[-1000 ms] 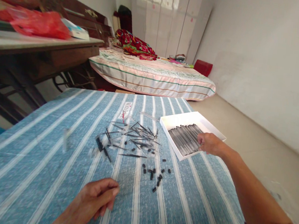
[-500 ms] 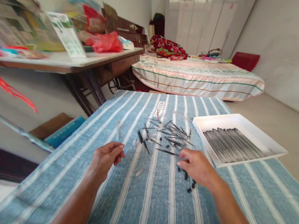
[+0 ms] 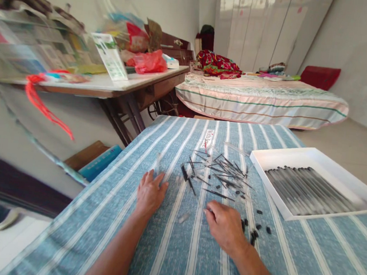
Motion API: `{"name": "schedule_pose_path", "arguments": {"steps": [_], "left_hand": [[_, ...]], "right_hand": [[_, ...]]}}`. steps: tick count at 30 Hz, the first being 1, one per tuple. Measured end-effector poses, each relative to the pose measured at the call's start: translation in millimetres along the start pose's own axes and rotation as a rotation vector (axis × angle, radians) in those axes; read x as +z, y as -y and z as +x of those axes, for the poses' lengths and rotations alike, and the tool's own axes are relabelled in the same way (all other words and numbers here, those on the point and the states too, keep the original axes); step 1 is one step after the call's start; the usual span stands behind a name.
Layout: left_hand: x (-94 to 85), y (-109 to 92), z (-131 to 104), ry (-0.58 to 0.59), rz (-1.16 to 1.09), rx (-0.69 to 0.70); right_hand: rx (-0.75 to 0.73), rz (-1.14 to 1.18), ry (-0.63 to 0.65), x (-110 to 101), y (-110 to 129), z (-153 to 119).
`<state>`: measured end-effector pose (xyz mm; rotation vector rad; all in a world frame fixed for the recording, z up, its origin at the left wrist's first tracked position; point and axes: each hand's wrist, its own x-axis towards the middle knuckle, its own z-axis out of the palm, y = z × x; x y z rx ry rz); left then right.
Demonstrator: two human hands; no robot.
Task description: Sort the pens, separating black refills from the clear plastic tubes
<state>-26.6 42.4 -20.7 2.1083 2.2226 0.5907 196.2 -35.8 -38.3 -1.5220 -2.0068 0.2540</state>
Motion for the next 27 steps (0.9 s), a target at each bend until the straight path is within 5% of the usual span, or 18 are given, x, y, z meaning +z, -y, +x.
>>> {"name": "schedule_pose_path", "arguments": {"steps": [9, 16, 27], "left_hand": [[0.0, -1.6, -3.1, 0.03, 0.163, 0.06], [6.9, -1.9, -0.5, 0.031, 0.172, 0.103], [7.7, -5.2, -0.6, 0.027, 0.204, 0.115]], "right_hand": [[-0.202, -0.097, -0.185, 6.8, -1.2, 0.6], [-0.236, -0.158, -0.156, 16.7, -4.3, -0.9], [-0.067, -0.263, -0.173, 8.2, -14.1, 3.9]]}}
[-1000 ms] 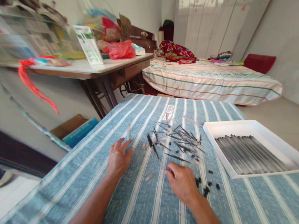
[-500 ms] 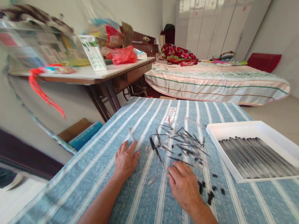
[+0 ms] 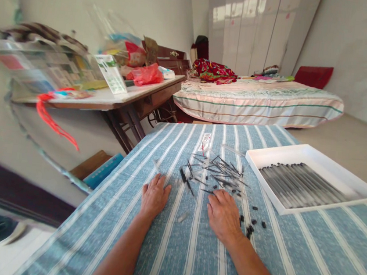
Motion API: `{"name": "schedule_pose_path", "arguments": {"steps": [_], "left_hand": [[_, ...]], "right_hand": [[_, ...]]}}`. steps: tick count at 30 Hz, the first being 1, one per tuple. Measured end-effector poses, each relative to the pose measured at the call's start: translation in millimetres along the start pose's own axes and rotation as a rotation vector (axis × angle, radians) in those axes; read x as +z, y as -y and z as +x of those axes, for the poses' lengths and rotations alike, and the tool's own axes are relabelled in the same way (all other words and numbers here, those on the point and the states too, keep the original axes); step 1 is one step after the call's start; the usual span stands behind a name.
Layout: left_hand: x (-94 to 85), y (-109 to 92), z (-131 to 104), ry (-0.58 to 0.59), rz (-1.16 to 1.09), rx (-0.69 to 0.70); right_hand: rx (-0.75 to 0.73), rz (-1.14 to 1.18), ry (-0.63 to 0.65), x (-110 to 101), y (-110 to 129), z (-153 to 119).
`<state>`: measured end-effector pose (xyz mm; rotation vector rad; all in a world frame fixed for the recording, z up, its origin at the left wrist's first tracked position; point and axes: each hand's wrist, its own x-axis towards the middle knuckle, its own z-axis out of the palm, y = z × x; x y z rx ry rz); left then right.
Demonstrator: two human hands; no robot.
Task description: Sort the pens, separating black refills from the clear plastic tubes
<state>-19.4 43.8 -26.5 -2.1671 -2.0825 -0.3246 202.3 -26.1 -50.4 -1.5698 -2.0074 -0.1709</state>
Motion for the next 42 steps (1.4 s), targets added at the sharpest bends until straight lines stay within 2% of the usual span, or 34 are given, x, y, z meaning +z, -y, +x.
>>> {"name": "schedule_pose_path", "arguments": {"steps": [6, 13, 16, 20, 25, 29, 33, 39, 42], "left_hand": [[-6.4, -6.5, -2.5, 0.017, 0.027, 0.0], [-21.3, -13.4, -0.3, 0.097, 0.038, -0.03], [-28.1, -9.9, 15.1, 0.103, 0.028, -0.077], [-28.4, -0.8, 48.5, 0.106, 0.01, -0.214], [-20.9, 10.7, 88.7, 0.201, -0.077, -0.382], [-20.0, 15.6, 103.4, 0.269, -0.208, -0.43], [-26.2, 11.9, 87.6, 0.314, -0.428, -0.352], [-44.7, -3.8, 22.7, 0.448, -0.822, -0.157], [-48.9, -10.1, 1.6, 0.547, -1.123, -0.079]], "right_hand": [[0.144, -0.114, 0.086, -7.2, -5.9, 6.3], [0.171, -0.148, 0.136, -13.0, -4.2, 8.7], [0.172, -0.148, 0.124, -12.6, -4.0, 8.7], [0.169, -0.143, 0.12, -10.1, -4.8, 9.5], [0.174, -0.144, 0.131, -8.8, -7.7, 11.8], [0.172, -0.174, 0.139, -10.7, -9.8, 14.5], [0.146, -0.195, 0.163, -12.9, -10.2, 18.2], [0.097, -0.214, 0.163, -10.6, -10.7, 21.9], [0.071, -0.22, 0.112, -7.3, -12.8, 20.3]]}}
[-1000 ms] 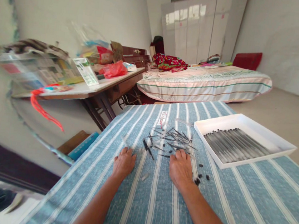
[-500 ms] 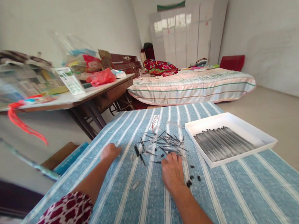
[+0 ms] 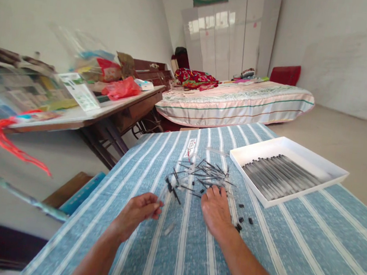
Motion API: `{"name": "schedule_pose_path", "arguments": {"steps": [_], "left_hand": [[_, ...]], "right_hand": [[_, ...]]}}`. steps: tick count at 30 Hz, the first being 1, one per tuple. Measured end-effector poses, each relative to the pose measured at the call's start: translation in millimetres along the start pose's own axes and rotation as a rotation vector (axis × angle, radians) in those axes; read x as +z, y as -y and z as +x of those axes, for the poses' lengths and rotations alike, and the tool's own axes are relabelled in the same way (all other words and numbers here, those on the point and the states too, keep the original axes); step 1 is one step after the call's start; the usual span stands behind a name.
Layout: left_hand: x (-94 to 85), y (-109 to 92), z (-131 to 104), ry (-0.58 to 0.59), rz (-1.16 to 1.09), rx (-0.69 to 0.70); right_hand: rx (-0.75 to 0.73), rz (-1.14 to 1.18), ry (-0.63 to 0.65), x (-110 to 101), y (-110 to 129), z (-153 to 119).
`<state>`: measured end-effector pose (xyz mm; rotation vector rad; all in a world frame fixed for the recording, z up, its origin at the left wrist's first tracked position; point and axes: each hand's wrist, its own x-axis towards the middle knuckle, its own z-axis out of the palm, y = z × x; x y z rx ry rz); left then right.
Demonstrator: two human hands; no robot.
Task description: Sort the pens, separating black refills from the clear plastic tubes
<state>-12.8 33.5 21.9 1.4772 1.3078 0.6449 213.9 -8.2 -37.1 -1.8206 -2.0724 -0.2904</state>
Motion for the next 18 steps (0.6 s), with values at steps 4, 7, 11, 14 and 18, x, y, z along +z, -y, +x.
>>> {"name": "schedule_pose_path", "arguments": {"steps": [4, 7, 11, 14, 18], "left_hand": [[10.2, 1.5, -6.0, 0.056, -0.107, 0.049], [15.7, 0.3, -8.0, 0.061, -0.151, 0.019], [21.8, -2.3, -13.6, 0.086, -0.188, -0.046], [25.0, -1.0, -17.4, 0.084, -0.173, -0.085], [26.4, 4.4, -18.5, 0.097, -0.178, -0.122]], "right_hand": [[-0.058, 0.026, -0.133, 3.6, -1.1, -4.8], [-0.166, 0.087, -0.229, 2.8, 3.1, -8.2], [-0.315, 0.156, -0.268, -1.0, 15.4, -10.4], [-0.38, 0.19, -0.256, -3.5, 24.6, -11.8], [-0.408, 0.212, -0.234, -5.8, 30.5, -13.3]]}}
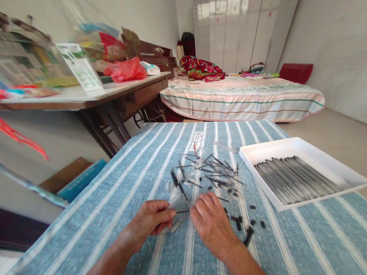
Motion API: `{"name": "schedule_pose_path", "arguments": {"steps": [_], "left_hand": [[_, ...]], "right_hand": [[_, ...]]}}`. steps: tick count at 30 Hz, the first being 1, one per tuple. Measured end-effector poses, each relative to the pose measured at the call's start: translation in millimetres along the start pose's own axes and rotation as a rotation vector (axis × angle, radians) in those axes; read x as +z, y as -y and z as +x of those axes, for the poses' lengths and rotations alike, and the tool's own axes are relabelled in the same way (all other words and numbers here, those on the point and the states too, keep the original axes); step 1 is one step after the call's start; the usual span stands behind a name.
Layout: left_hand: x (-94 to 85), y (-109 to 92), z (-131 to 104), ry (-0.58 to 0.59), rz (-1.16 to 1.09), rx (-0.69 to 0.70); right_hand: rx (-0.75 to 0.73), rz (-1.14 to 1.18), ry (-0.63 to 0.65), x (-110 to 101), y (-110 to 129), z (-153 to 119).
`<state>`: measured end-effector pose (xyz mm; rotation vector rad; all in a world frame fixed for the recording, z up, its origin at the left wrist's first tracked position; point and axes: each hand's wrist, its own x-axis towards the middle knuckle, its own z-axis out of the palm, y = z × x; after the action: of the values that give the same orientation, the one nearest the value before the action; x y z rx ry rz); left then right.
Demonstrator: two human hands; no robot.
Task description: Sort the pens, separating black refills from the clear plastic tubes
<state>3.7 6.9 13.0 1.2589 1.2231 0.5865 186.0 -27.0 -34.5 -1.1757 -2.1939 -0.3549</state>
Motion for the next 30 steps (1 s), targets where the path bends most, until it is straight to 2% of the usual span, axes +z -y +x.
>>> {"name": "schedule_pose_path", "arguments": {"steps": [3, 5, 7, 9, 11, 14, 15, 17, 20, 24, 27, 30], "left_hand": [[-0.4, 3.6, 1.9, 0.021, -0.029, -0.01], [0.0, 5.1, 3.3, 0.021, -0.084, -0.009], [1.2, 6.1, 4.2, 0.001, -0.159, 0.006], [3.1, 6.9, 4.5, -0.025, -0.22, 0.027], [5.6, 7.9, 4.2, -0.022, -0.243, 0.031], [10.0, 9.5, 2.4, 0.04, -0.229, 0.014], [11.6, 9.7, 1.4, 0.064, -0.217, 0.01], [15.1, 9.0, -1.4, 0.105, -0.183, 0.003], [18.9, 5.0, -5.9, 0.094, -0.067, 0.043], [17.7, -0.4, -8.0, 0.01, 0.137, 0.119], [14.3, -1.1, -6.6, 0.018, 0.262, 0.143], [14.0, -0.1, -5.7, 0.045, 0.364, 0.158]], "right_hand": [[0.011, 0.006, -0.042, -3.4, -0.3, 0.2], [0.049, -0.002, -0.133, -7.1, -1.1, 0.1], [0.115, 0.023, -0.218, -10.6, -0.7, -0.5], [0.218, 0.14, -0.241, -11.8, 1.8, -1.2], [0.406, 0.392, -0.2, -9.7, 6.0, -1.2], [0.811, 0.973, -0.109, -3.7, 12.1, 0.9], [0.92, 1.157, -0.108, -2.2, 13.3, 2.0], [1.032, 1.419, -0.158, -1.4, 13.5, 4.1], [1.051, 1.562, -0.237, -5.5, 7.8, 6.0], [1.076, 1.596, -0.355, -14.1, -7.7, 6.1], [1.069, 1.607, -0.433, -18.5, -17.1, 5.5], [1.058, 1.603, -0.456, -20.1, -19.6, 5.7]]}}
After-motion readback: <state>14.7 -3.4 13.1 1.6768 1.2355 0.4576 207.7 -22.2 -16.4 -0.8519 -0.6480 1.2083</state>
